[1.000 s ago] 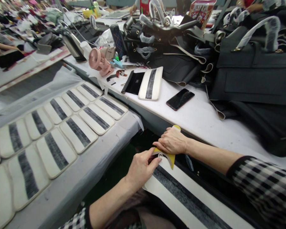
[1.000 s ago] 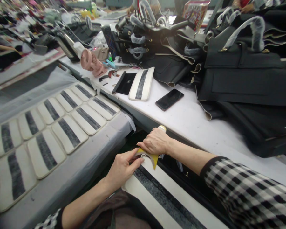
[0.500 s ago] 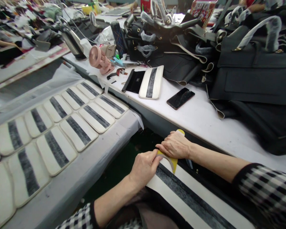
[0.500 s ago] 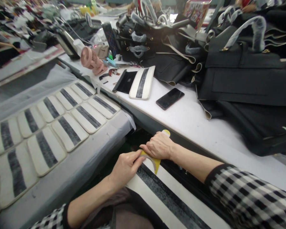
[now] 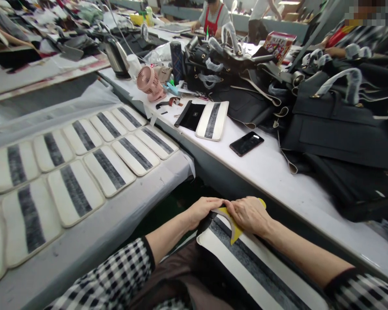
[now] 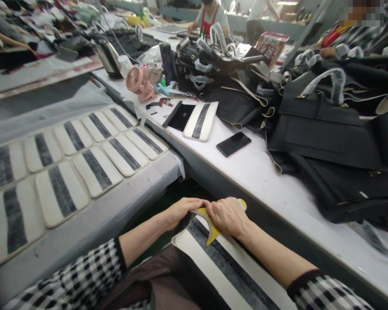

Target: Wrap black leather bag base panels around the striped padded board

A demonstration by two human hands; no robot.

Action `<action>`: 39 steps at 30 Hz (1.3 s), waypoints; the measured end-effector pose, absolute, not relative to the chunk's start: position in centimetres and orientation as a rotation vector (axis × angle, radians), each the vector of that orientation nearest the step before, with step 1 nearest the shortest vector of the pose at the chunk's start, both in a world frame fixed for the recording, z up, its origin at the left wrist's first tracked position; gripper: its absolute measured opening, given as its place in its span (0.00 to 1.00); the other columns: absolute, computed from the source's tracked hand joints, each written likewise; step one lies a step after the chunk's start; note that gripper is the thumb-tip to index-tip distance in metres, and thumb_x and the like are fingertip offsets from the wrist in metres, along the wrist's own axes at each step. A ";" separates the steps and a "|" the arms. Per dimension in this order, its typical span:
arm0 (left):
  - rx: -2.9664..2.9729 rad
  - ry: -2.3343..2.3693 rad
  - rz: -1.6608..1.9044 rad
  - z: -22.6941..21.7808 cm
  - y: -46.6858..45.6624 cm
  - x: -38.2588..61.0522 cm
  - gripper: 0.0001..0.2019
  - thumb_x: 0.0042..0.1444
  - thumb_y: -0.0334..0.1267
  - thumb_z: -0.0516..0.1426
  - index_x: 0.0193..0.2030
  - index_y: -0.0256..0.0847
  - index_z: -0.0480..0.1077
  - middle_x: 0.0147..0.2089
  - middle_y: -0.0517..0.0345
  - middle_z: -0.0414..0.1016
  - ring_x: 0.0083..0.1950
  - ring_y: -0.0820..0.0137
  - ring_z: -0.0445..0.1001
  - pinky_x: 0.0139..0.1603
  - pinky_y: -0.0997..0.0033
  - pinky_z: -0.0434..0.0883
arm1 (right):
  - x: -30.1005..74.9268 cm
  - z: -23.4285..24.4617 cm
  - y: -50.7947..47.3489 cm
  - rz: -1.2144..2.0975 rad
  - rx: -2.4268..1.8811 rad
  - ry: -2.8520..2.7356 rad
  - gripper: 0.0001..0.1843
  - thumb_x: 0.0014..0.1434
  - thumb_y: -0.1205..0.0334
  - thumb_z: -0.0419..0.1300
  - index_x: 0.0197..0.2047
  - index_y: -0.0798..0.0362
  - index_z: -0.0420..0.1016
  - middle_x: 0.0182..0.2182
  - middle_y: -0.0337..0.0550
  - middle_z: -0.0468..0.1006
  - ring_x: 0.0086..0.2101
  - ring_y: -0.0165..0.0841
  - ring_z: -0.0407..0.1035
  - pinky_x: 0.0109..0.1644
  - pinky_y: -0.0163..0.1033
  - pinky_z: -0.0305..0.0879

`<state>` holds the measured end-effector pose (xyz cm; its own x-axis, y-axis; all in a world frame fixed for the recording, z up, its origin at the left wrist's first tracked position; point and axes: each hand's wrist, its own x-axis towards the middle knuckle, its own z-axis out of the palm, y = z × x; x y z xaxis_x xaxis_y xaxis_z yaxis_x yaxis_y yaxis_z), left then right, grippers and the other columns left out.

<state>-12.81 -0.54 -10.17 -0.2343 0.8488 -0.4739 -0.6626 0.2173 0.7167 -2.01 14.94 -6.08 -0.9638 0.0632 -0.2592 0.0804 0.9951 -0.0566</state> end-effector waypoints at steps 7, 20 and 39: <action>0.368 1.201 1.316 -10.2 0.0 -13.9 0.24 0.48 0.48 0.66 0.48 0.34 0.78 0.45 0.47 0.81 0.44 0.62 0.77 0.51 0.63 0.69 | -0.7 -6.1 15.3 -0.104 0.165 2.888 0.36 0.73 0.52 0.33 0.28 0.52 0.77 0.28 0.45 0.82 0.28 0.36 0.76 0.30 0.39 0.48; 0.647 1.399 1.252 -10.6 1.0 -13.8 0.20 0.57 0.48 0.59 0.48 0.35 0.78 0.41 0.51 0.81 0.40 0.67 0.75 0.43 0.70 0.69 | 1.0 -7.5 16.8 -0.194 0.232 2.846 0.36 0.72 0.51 0.33 0.27 0.50 0.76 0.28 0.43 0.82 0.28 0.36 0.75 0.32 0.40 0.49; 0.443 1.294 1.362 -10.9 -5.3 -11.5 0.30 0.61 0.55 0.56 0.67 0.46 0.62 0.65 0.53 0.68 0.65 0.60 0.66 0.66 0.60 0.61 | 5.3 -4.0 14.8 -0.058 0.906 2.760 0.34 0.69 0.41 0.37 0.28 0.51 0.74 0.28 0.50 0.80 0.30 0.43 0.74 0.30 0.41 0.54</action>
